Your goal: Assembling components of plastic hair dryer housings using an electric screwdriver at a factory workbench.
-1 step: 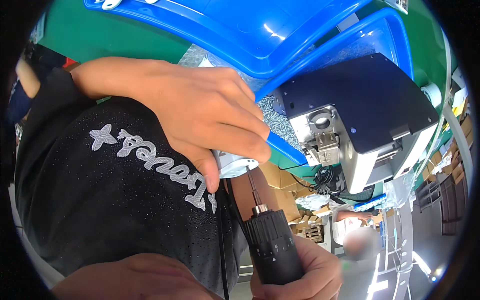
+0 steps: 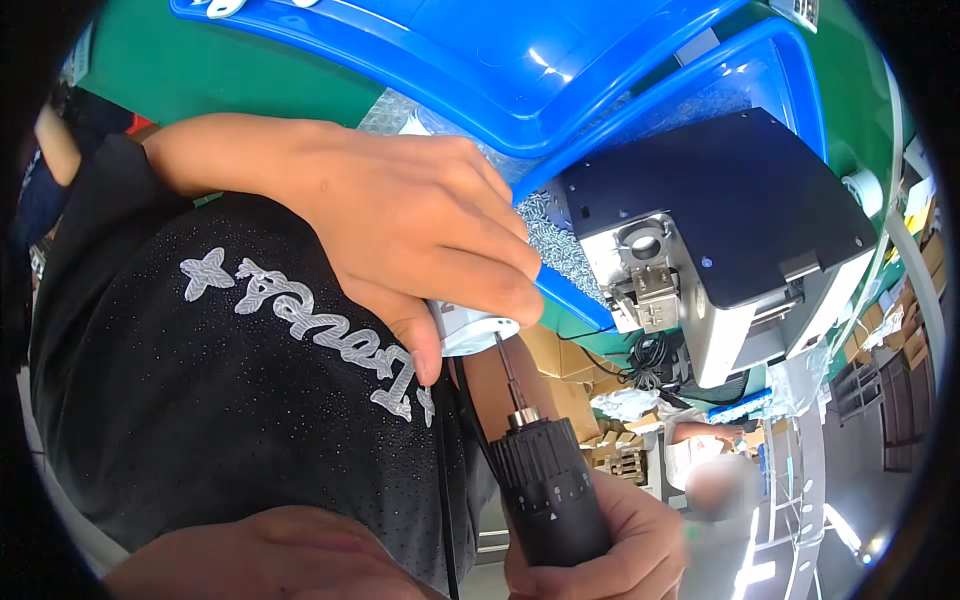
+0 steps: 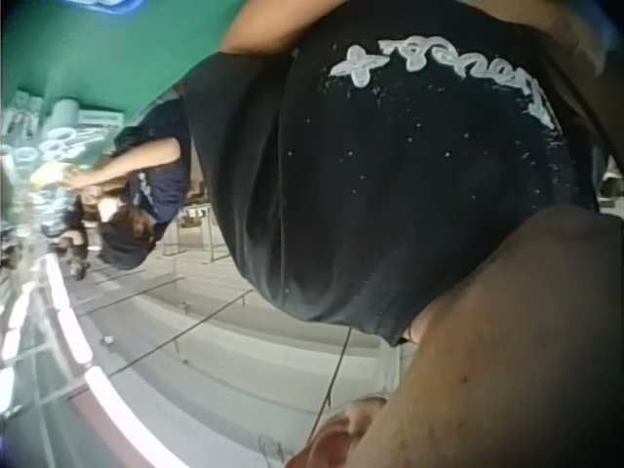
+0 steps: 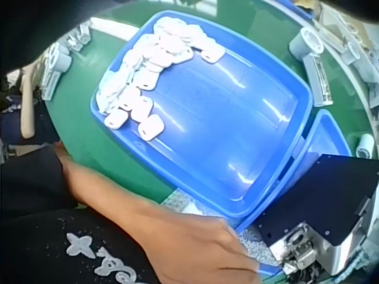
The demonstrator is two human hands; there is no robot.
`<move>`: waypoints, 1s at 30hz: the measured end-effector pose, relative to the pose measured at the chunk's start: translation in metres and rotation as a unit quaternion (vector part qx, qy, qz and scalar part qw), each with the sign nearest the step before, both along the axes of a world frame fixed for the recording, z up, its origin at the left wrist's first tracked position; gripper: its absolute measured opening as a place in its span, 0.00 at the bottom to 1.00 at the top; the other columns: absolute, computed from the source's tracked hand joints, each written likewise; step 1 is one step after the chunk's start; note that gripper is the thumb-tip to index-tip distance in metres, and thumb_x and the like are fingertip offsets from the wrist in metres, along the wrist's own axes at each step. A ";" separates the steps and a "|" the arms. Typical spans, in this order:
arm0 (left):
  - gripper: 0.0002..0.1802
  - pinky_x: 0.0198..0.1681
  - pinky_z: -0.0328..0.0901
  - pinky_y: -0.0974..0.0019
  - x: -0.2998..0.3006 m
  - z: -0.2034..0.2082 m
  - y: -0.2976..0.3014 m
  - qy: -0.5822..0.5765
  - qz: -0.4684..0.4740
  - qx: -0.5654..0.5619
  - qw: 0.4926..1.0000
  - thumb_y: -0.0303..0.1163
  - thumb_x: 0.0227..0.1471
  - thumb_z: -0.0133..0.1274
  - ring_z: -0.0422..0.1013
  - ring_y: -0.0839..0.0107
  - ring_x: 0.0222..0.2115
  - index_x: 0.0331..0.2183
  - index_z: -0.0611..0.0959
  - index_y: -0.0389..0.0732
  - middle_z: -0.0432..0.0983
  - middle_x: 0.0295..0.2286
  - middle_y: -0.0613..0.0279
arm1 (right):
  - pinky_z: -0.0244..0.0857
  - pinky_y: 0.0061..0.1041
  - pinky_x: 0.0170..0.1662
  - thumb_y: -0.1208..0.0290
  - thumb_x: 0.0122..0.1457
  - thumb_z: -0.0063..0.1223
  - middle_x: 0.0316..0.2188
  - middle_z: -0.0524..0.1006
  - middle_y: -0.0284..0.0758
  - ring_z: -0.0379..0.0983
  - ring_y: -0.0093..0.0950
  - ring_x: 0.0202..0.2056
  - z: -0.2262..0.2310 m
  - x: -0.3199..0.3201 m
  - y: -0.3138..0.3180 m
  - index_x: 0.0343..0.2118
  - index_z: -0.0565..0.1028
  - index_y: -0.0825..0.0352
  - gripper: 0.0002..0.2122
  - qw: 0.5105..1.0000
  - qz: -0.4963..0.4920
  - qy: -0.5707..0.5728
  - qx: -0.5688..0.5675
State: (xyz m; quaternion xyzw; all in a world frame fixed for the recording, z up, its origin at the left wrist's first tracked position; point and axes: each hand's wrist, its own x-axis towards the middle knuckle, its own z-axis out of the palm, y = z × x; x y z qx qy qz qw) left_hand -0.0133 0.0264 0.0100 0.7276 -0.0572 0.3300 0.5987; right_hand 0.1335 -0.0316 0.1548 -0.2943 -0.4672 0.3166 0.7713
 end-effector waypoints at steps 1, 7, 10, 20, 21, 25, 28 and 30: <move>0.34 0.22 0.64 0.60 0.000 0.000 -0.001 0.003 0.003 0.006 1.000 0.59 0.51 0.54 0.71 0.58 0.24 0.39 0.76 0.33 0.71 0.26 0.57 | 0.62 0.19 0.21 0.70 0.57 0.53 0.17 0.67 0.22 0.66 0.17 0.15 0.002 0.003 -0.003 0.26 0.67 0.61 0.07 1.000 -0.004 -0.007 -0.005; 0.32 0.24 0.65 0.56 -0.003 -0.001 -0.008 0.005 0.038 0.006 0.999 0.57 0.54 0.54 0.73 0.53 0.27 0.40 0.75 0.33 0.73 0.28 0.54 | 0.63 0.18 0.22 0.70 0.56 0.56 0.18 0.66 0.21 0.65 0.16 0.15 -0.004 0.016 -0.021 0.28 0.66 0.62 0.08 1.000 0.000 -0.001 0.006; 0.33 0.24 0.66 0.58 -0.005 0.004 -0.011 -0.036 0.061 0.018 0.997 0.55 0.52 0.56 0.72 0.53 0.26 0.41 0.76 0.31 0.72 0.27 0.53 | 0.63 0.18 0.23 0.70 0.55 0.57 0.18 0.65 0.21 0.65 0.15 0.15 0.006 0.023 -0.036 0.29 0.66 0.62 0.09 0.999 -0.014 -0.034 0.016; 0.23 0.30 0.66 0.63 -0.085 0.051 0.109 0.102 0.239 0.395 0.881 0.42 0.48 0.64 0.71 0.68 0.27 0.39 0.74 0.39 0.72 0.30 0.61 | 0.65 0.27 0.34 0.64 0.62 0.49 0.27 0.72 0.32 0.69 0.25 0.26 -0.022 -0.024 0.015 0.47 0.70 0.69 0.16 0.955 0.165 -0.089 -0.229; 0.26 0.32 0.71 0.61 -0.074 0.022 0.161 0.056 0.315 0.441 0.838 0.43 0.48 0.64 0.77 0.64 0.32 0.44 0.74 0.40 0.77 0.35 0.60 | 0.65 0.27 0.36 0.64 0.60 0.55 0.30 0.74 0.34 0.71 0.26 0.29 -0.035 -0.032 0.030 0.48 0.71 0.70 0.18 0.927 0.138 -0.171 -0.304; 0.24 0.32 0.69 0.53 -0.085 0.016 0.285 0.263 0.377 0.522 0.719 0.50 0.45 0.62 0.76 0.51 0.32 0.40 0.81 0.44 0.78 0.30 0.55 | 0.68 0.37 0.38 0.67 0.45 0.73 0.32 0.77 0.48 0.77 0.45 0.35 -0.085 -0.070 0.087 0.50 0.66 0.72 0.32 0.770 0.070 -0.529 -0.350; 0.22 0.39 0.67 0.48 -0.052 -0.018 0.352 0.284 0.367 0.512 0.723 0.47 0.44 0.63 0.75 0.54 0.36 0.39 0.82 0.45 0.78 0.30 0.57 | 0.69 0.43 0.40 0.68 0.44 0.71 0.35 0.78 0.52 0.76 0.53 0.37 -0.099 -0.096 0.107 0.47 0.66 0.70 0.30 0.695 0.059 -0.596 -0.399; 0.24 0.45 0.62 0.43 -0.093 -0.029 0.366 0.375 0.423 0.606 0.560 0.46 0.40 0.65 0.72 0.57 0.43 0.40 0.82 0.47 0.77 0.35 0.59 | 0.69 0.45 0.40 0.68 0.45 0.71 0.36 0.77 0.53 0.76 0.53 0.38 -0.103 -0.128 0.113 0.47 0.65 0.69 0.29 0.659 0.071 -0.657 -0.359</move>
